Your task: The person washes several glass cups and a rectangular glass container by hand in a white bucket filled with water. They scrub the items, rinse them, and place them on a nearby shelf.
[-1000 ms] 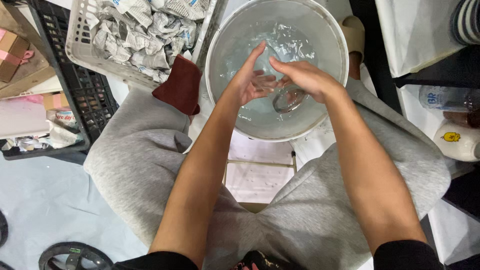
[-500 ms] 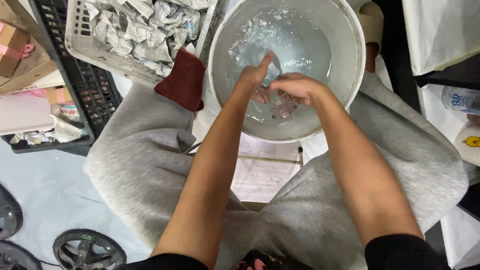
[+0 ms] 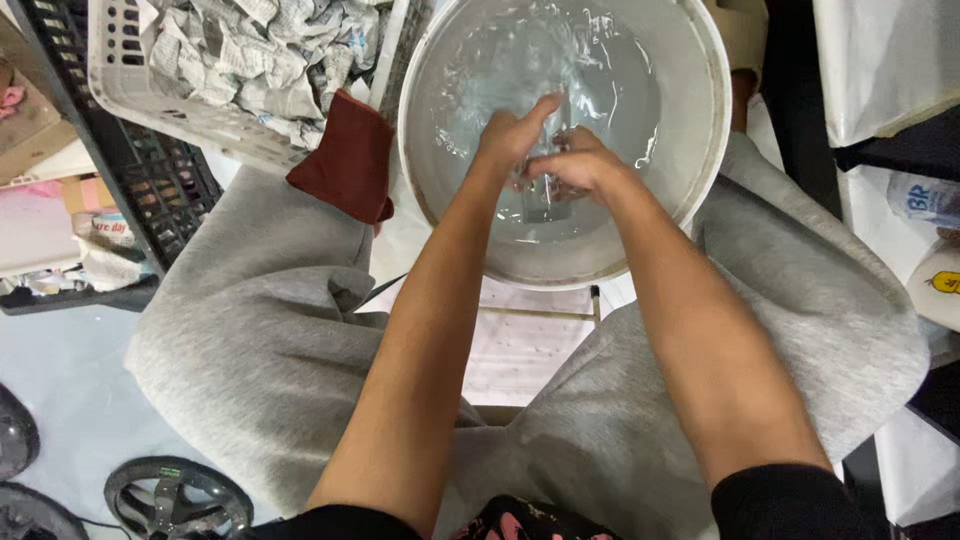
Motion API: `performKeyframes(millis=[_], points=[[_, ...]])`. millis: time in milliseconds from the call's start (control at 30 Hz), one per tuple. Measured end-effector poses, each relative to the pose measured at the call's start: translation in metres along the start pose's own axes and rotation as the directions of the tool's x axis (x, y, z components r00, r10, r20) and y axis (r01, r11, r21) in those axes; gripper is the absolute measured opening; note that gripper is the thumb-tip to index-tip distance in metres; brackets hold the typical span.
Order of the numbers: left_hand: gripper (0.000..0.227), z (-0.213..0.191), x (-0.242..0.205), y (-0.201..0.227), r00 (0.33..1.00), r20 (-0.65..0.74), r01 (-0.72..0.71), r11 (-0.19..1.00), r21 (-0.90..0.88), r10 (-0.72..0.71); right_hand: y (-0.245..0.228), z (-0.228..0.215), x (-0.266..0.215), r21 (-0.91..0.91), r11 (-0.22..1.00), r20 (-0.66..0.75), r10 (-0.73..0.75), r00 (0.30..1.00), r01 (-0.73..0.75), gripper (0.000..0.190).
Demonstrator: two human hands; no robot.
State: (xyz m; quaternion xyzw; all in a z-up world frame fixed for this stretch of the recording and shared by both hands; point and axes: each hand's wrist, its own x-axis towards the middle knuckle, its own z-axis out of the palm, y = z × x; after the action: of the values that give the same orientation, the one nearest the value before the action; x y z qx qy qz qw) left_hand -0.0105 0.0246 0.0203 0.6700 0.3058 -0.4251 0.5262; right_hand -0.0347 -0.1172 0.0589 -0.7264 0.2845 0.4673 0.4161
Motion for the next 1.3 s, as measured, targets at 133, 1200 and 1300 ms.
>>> performKeyframes(millis=[133, 1200, 1300], points=[[0.123, 0.000, -0.011, 0.004, 0.990, -0.031, -0.143, 0.973, -0.180, 0.140, 0.018, 0.003, 0.026, -0.005, 0.972, -0.049, -0.233, 0.971, 0.233, 0.093], [0.096, -0.031, -0.157, 0.040, 0.820, 0.044, -0.565, 0.819, -0.103, 0.571, 0.012, -0.006, -0.113, -0.296, 0.661, -0.313, -0.749, 0.584, 0.690, 0.088], [0.100, -0.031, -0.164, 0.038, 0.867, 0.038, -0.493, 0.866, -0.079, 0.497, 0.013, 0.000, -0.120, -0.284, 0.839, -0.314, -0.538, 0.782, 0.464, 0.084]])
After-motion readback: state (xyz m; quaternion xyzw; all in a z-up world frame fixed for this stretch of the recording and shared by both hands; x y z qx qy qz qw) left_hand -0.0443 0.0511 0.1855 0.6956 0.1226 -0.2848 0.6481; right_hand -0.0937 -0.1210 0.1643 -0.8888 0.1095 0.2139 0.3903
